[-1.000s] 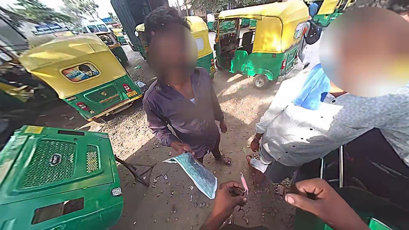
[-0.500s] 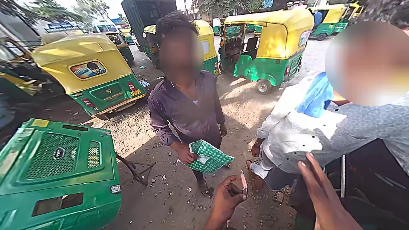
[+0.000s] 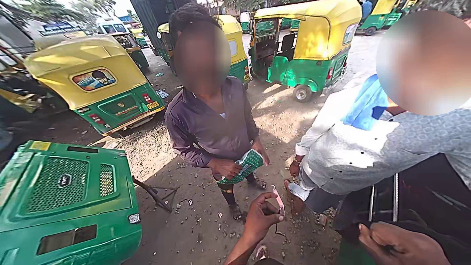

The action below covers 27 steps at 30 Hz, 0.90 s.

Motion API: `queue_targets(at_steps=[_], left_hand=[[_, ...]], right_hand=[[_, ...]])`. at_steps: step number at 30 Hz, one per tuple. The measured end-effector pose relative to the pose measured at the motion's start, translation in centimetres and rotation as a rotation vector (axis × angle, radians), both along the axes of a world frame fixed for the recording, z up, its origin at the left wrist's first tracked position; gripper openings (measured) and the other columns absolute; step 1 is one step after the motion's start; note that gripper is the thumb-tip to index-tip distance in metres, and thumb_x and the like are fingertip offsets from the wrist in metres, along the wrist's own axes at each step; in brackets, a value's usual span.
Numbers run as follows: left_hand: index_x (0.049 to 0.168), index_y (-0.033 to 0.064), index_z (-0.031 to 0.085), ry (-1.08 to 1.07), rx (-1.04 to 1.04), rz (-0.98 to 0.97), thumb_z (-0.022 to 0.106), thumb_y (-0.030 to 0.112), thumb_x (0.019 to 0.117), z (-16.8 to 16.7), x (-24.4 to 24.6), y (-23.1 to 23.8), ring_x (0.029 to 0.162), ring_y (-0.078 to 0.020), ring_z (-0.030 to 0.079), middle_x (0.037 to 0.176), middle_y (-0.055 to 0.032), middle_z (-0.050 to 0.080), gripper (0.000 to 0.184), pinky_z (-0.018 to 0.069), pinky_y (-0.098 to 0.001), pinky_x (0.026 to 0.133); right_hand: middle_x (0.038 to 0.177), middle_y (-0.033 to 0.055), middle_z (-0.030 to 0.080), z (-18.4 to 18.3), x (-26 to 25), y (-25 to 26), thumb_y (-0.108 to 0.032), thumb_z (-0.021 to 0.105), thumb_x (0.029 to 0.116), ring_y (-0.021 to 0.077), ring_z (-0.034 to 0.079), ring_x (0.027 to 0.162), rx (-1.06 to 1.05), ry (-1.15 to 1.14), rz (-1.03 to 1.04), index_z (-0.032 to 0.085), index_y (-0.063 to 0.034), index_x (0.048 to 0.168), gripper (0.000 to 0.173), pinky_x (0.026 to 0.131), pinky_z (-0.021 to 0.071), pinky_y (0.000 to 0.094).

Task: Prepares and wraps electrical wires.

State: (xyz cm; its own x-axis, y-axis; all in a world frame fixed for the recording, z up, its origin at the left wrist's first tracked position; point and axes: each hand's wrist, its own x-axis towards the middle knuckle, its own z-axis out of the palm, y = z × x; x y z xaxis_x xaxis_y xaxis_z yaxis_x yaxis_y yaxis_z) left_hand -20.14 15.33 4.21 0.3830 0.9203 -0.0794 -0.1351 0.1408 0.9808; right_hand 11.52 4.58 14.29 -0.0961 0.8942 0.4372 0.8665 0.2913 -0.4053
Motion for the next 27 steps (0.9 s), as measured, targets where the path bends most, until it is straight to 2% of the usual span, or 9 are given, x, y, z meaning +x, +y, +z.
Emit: queue_targets(at_steps=[8,12,13,17,20,22,24,25,27], left_hand=[[0.139,0.0039,0.058,0.0,0.02,-0.006,0.084,-0.006,0.0767,0.8,0.2,1.4,0.073,-0.025,0.073,0.085,-0.0169,0.073,0.068,0.0629,-0.0387,0.07],[0.139,0.0038,0.057,-0.021,0.013,-0.036,0.083,-0.007,0.0765,0.6,-0.1,1.6,0.073,-0.0261,0.072,0.085,-0.018,0.073,0.069,0.0629,-0.04,0.071],[0.139,0.0037,0.057,-0.023,0.005,-0.04,0.083,-0.007,0.0765,0.5,-0.1,1.5,0.073,-0.026,0.072,0.085,-0.0179,0.072,0.068,0.0628,-0.04,0.071],[0.138,0.0028,0.058,-0.027,-0.013,-0.034,0.083,-0.007,0.0772,1.2,0.2,1.4,0.075,-0.0259,0.073,0.087,-0.0173,0.073,0.066,0.0633,-0.0398,0.072],[0.137,0.0018,0.058,-0.064,0.014,-0.041,0.081,-0.008,0.078,1.5,0.5,1.3,0.077,-0.0248,0.073,0.09,-0.0168,0.073,0.064,0.0633,-0.0385,0.072],[0.136,0.0008,0.057,-0.105,0.014,-0.081,0.081,-0.008,0.0792,1.6,0.9,1.3,0.078,-0.024,0.073,0.091,-0.0168,0.073,0.063,0.0629,-0.0383,0.073],[0.136,-0.0004,0.056,-0.151,0.014,-0.147,0.08,-0.008,0.08,1.4,1.7,1.3,0.078,-0.0237,0.073,0.092,-0.0169,0.073,0.061,0.0624,-0.0378,0.073],[0.136,-0.0007,0.056,-0.165,0.017,-0.187,0.08,-0.008,0.0804,1.1,2.4,1.2,0.078,-0.0233,0.073,0.092,-0.0164,0.073,0.061,0.0623,-0.0373,0.073],[0.135,0.0001,0.057,-0.15,0.011,-0.26,0.081,-0.005,0.0807,-0.4,3.8,-0.3,0.078,-0.0231,0.073,0.091,-0.0152,0.073,0.059,0.0625,-0.0374,0.071]], right_hand=[[0.06,0.0131,0.061,4.1,-3.8,2.3,-0.016,0.061,0.0897,0.028,0.064,0.055,0.092,-0.256,-0.171,0.056,-0.006,0.062,0.03,0.048,0.0437,0.0461],[0.047,-0.0076,0.035,1.8,-2.3,4.5,-0.026,0.066,0.0795,0.0021,0.03,0.042,0.05,0.203,0.006,0.034,-0.0205,0.051,0.043,0.041,0.0203,0.0257],[0.047,-0.0089,0.034,1.8,-2.4,4.5,-0.026,0.067,0.079,0.0007,0.029,0.043,0.022,0.245,0.011,0.034,-0.0216,0.051,0.044,0.041,0.0196,0.0246],[0.055,0.0106,0.054,3.5,-5.0,3.9,-0.018,0.059,0.0911,0.0233,0.056,0.048,0.131,-0.148,-0.179,0.049,-0.0083,0.058,0.036,0.044,0.0361,0.0428],[0.054,0.0088,0.051,2.3,-5.0,4.3,-0.021,0.058,0.0933,0.0212,0.053,0.046,0.26,-0.166,-0.185,0.046,-0.0097,0.058,0.039,0.042,0.0351,0.0398],[0.052,-0.0012,0.042,-0.3,-4.3,5.2,-0.033,0.058,0.0927,0.0095,0.042,0.045,0.299,-0.017,-0.138,0.04,-0.0168,0.057,0.043,0.041,0.0291,0.0301],[0.063,-0.0068,0.058,-2.9,-4.0,5.1,-0.044,0.07,0.091,0.0017,0.052,0.054,0.066,0.317,-0.039,0.062,-0.0188,0.068,0.034,0.047,0.0407,0.0224],[0.075,-0.0037,0.07,-4.2,-4.0,4.5,-0.042,0.075,0.0899,0.0048,0.062,0.063,-0.108,0.511,0.021,0.075,-0.0154,0.085,0.027,0.054,0.052,0.0235],[0.091,0.0069,0.075,-7.4,-4.9,2.0,-0.029,0.079,0.0874,0.0154,0.068,0.07,-0.385,0.844,0.067,0.077,-0.0075,0.108,0.03,0.057,0.0579,0.0298]])
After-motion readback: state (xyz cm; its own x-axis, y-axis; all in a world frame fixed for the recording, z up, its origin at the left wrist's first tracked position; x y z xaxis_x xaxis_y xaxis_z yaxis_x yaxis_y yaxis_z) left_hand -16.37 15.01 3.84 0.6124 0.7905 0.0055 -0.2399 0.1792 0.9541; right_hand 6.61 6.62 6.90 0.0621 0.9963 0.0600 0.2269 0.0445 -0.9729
